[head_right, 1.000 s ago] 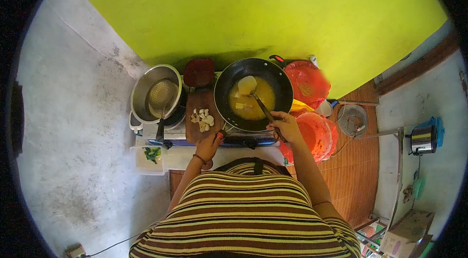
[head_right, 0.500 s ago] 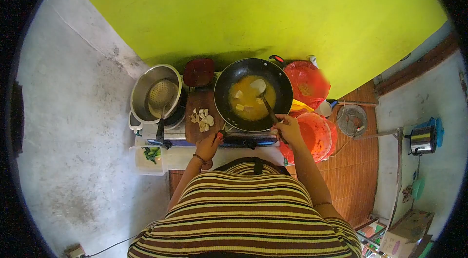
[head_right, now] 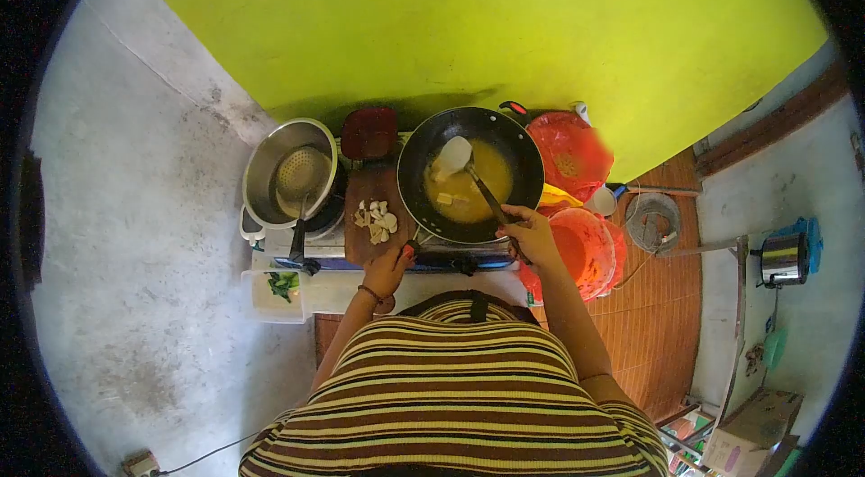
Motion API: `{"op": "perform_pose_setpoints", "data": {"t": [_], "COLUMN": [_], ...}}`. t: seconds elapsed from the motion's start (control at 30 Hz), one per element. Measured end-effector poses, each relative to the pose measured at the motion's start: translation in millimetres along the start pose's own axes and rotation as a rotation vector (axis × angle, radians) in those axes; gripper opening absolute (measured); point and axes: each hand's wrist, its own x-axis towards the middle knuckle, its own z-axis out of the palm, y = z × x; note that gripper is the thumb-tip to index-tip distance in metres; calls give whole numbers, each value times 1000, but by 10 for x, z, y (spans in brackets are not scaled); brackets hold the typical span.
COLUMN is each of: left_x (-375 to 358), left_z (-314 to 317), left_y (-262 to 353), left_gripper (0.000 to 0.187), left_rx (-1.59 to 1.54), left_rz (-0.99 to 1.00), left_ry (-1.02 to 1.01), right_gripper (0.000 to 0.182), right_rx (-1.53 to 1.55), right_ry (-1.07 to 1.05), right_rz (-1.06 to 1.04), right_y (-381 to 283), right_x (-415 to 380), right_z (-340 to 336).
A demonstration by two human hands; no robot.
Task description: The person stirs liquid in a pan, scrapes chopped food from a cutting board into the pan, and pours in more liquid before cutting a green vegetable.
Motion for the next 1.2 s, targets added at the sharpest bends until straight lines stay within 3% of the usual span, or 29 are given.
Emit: {"op": "perform_pose_setpoints", "data": {"t": [0.2, 0.5, 0.6, 0.8, 1.2], "left_x": [0, 12, 15, -3, 15], "left_z": [2, 18, 26, -4, 19], "left_y": [-22, -27, -30, -3, -45], "left_gripper": [30, 33, 32, 31, 32], "left_rx": [-33, 1, 19, 22, 8], "left_rz": [9, -2, -5, 2, 19], "left_ry": [-4, -4, -1, 0, -10], "right_gripper": [45, 42, 42, 46, 44], "right_rx": [-133, 101, 98, 49, -171], "right_ry": [106, 87, 28, -15, 118], "right_rz": [-78, 101, 74, 6, -36], "right_y": [115, 109, 94, 64, 142], "right_x": [25, -8, -14, -38, -49], "right_z": [-69, -96, -83, -16, -47]}}
